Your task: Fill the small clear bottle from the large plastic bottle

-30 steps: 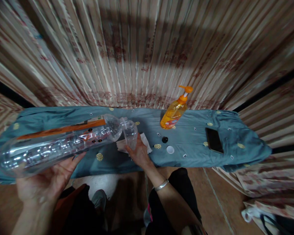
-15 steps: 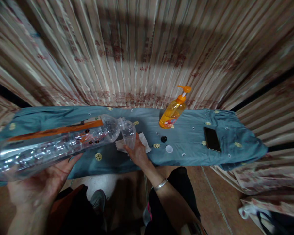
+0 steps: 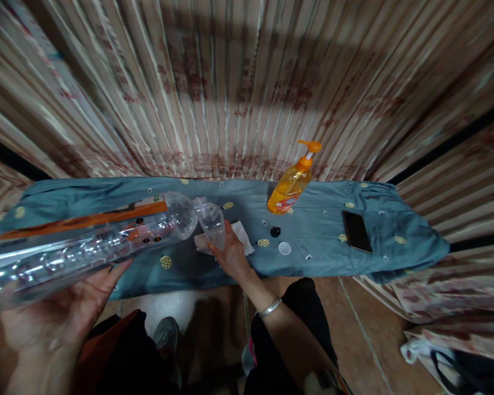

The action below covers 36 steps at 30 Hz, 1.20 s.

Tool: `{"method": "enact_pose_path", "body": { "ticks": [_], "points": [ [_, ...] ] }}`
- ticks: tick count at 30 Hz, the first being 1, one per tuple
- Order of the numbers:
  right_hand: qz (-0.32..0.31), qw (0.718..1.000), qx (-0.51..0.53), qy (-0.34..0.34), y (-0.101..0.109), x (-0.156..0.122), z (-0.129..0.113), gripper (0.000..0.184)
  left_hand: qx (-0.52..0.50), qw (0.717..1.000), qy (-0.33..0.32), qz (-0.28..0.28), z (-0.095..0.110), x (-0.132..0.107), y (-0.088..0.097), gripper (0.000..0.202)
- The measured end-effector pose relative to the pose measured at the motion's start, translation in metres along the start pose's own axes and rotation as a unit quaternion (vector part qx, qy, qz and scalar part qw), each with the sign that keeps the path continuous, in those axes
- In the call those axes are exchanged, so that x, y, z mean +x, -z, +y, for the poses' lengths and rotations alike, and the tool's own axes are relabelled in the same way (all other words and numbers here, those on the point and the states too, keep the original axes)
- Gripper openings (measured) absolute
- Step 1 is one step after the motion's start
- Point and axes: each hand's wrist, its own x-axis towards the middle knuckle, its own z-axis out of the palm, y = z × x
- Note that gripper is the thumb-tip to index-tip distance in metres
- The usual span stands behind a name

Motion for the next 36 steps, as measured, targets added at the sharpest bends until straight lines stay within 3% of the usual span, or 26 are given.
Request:
{"method": "enact_pose_path", "body": {
  "ticks": [4,12,23,30,36],
  "points": [
    [-0.002,1.0,-0.018,0.0,0.0,0.0,-0.002,0.076,0.091,0.994,-0.063,-0.001,-0.002,-0.001,0.002,0.072],
    [0.003,1.0,0.01,-0.016,0.004,0.002,-0.002,0.073,0.049,0.997,0.003,0.052,-0.002,0.003,0.017,0.057],
    [-0.014,1.0,-0.01,0.0,0.012,0.003,-0.01,0.07,0.013,0.995,-0.017,0.094,0.0,0.005,0.011,0.053],
    [-0.003,0.999,-0.04,0.012,0.009,0.003,-0.004,0.071,0.012,0.996,-0.033,0.079,-0.004,0.005,0.015,0.058],
    [0.0,0.999,-0.051,0.013,0.007,0.003,-0.001,0.07,0.0,0.999,-0.032,0.044,-0.003,0.005,0.018,0.049]
  ]
}}
